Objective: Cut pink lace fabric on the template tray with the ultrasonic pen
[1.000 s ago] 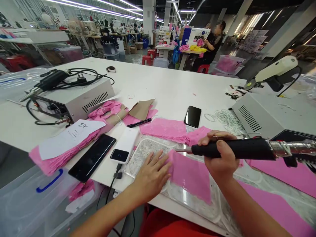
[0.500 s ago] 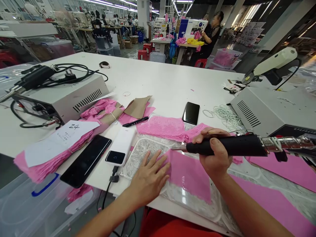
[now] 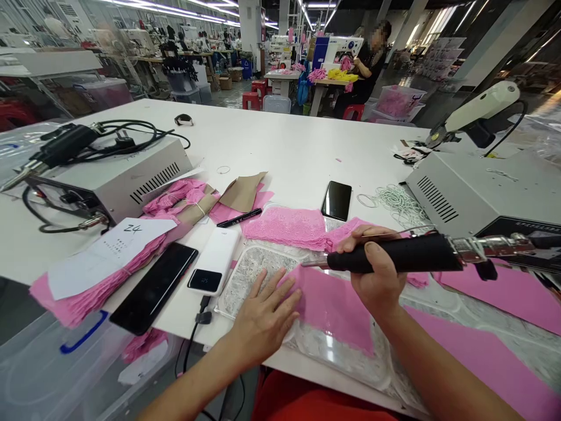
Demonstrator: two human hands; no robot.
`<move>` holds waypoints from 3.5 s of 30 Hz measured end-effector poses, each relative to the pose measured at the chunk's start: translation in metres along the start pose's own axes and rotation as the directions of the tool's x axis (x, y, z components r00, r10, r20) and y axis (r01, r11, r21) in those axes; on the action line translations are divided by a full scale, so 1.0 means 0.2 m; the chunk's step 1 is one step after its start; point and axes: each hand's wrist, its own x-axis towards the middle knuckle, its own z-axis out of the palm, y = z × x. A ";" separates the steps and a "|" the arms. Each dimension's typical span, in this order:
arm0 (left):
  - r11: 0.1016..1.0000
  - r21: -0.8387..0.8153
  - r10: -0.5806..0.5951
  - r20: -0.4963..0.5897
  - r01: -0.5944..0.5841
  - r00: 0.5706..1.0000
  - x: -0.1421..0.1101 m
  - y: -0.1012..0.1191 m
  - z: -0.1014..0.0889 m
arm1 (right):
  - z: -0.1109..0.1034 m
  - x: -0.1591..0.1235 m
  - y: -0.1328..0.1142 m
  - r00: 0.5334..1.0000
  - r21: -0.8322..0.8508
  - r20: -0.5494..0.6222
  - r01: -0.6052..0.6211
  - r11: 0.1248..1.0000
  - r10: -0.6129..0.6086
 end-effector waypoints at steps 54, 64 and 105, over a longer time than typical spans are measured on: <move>0.981 0.120 -0.136 -0.116 0.150 0.984 -0.19 0.06 -0.05 | 0.14 -0.12 -0.02 0.979 0.034 0.165 -0.130 0.991 0.123; 0.994 0.057 -0.083 -0.130 0.091 0.988 -0.10 0.05 -0.06 | -0.12 0.06 -0.15 0.987 -0.063 -0.148 0.060 0.996 -0.068; 0.996 0.021 -0.086 -0.059 0.088 0.995 -0.07 0.01 0.03 | -0.10 -0.01 -0.06 0.999 -0.044 -0.041 0.014 0.999 -0.016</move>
